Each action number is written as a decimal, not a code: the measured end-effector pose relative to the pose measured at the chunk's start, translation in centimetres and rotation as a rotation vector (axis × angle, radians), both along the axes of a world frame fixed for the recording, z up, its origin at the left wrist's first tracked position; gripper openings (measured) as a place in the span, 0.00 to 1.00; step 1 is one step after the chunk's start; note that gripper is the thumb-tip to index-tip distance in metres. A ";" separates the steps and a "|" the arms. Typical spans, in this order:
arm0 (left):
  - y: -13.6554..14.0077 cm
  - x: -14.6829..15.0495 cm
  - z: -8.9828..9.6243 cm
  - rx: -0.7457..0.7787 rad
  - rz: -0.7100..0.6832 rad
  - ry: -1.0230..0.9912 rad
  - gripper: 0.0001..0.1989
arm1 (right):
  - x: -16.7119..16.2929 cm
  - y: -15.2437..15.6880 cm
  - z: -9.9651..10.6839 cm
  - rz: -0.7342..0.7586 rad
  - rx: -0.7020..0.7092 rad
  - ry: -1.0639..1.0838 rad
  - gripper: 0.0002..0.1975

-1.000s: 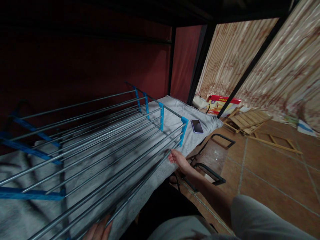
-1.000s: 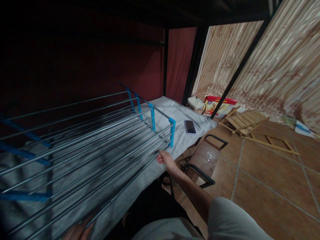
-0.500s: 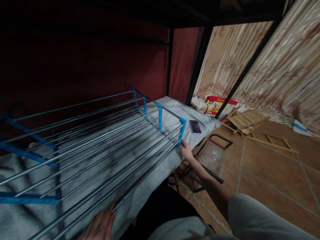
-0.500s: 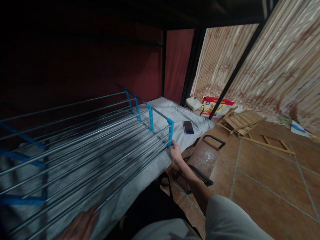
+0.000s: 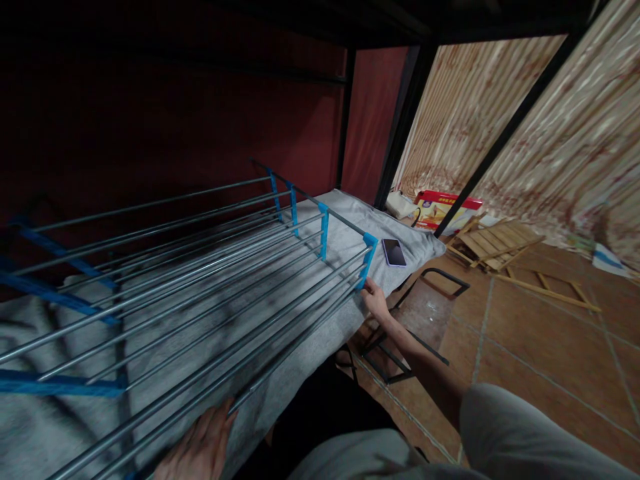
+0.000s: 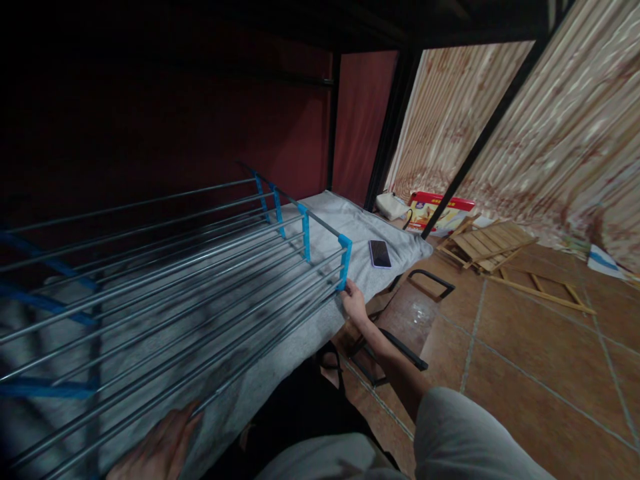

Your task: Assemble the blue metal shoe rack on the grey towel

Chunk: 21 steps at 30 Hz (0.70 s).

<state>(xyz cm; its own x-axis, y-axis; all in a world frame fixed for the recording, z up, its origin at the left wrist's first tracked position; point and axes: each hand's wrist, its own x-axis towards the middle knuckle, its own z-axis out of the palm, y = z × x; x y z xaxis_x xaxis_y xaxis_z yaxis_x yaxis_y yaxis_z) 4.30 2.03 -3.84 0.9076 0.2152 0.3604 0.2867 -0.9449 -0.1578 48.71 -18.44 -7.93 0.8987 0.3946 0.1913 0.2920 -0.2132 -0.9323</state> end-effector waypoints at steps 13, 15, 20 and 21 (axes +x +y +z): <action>-3.5 2.3 1.5 -0.176 0.260 0.050 0.18 | -7.8 -0.7 2.3 -0.122 0.058 -0.214 0.22; -4.4 2.7 1.7 -0.208 0.320 0.087 0.20 | -11.5 -0.1 3.5 0.164 0.046 -0.288 0.17; -5.6 3.5 1.1 -0.274 0.400 0.059 0.22 | -20.5 5.2 8.0 0.956 -0.069 -0.399 0.18; -5.7 3.6 0.9 -0.304 0.402 0.040 0.22 | -22.0 6.7 8.8 1.042 -0.100 -0.422 0.19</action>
<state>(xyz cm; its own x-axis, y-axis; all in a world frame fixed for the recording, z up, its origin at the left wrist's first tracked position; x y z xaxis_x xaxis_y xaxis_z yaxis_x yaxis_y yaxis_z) 7.93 -3.70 -2.97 0.7430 0.6406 0.1941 0.6370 -0.7657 0.0889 26.70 -11.78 0.83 -0.0071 0.9449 0.3272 0.6584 0.2507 -0.7097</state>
